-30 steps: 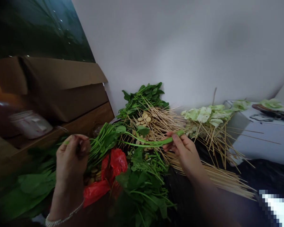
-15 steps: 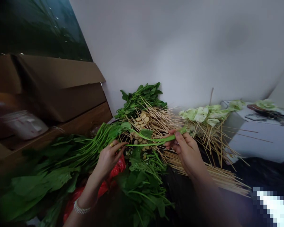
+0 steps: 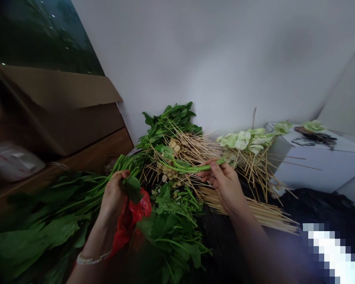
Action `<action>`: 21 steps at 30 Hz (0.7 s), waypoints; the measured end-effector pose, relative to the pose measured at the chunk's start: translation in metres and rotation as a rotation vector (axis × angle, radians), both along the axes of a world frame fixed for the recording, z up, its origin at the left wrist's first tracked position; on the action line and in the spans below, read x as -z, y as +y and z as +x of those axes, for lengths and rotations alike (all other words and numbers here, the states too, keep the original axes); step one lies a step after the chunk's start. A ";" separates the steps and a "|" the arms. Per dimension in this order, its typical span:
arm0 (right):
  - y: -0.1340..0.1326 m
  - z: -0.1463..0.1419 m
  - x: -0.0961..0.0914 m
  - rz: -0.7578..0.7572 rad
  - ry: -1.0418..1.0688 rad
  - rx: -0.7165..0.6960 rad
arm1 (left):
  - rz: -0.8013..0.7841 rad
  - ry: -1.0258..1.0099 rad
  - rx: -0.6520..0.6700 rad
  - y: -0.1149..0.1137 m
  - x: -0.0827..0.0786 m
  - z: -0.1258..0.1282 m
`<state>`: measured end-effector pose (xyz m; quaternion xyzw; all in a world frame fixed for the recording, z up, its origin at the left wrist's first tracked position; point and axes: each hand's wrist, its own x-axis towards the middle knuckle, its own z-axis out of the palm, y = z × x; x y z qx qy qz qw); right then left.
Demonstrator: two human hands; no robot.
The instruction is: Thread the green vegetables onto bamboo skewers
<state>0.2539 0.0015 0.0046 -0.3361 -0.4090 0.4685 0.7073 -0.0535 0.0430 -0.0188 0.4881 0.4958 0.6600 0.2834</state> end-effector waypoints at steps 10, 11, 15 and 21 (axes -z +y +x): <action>-0.010 -0.029 0.006 0.023 -0.062 -0.119 | 0.383 0.576 0.185 -0.041 -0.015 0.074; -0.012 -0.032 0.006 0.023 -0.077 -0.123 | 0.466 0.656 0.176 -0.042 -0.013 0.081; -0.019 -0.040 0.000 0.019 -0.155 -0.123 | 0.654 0.810 0.131 -0.039 -0.004 0.094; -0.023 -0.047 -0.002 0.009 -0.260 -0.092 | 0.714 0.904 0.088 -0.031 0.004 0.092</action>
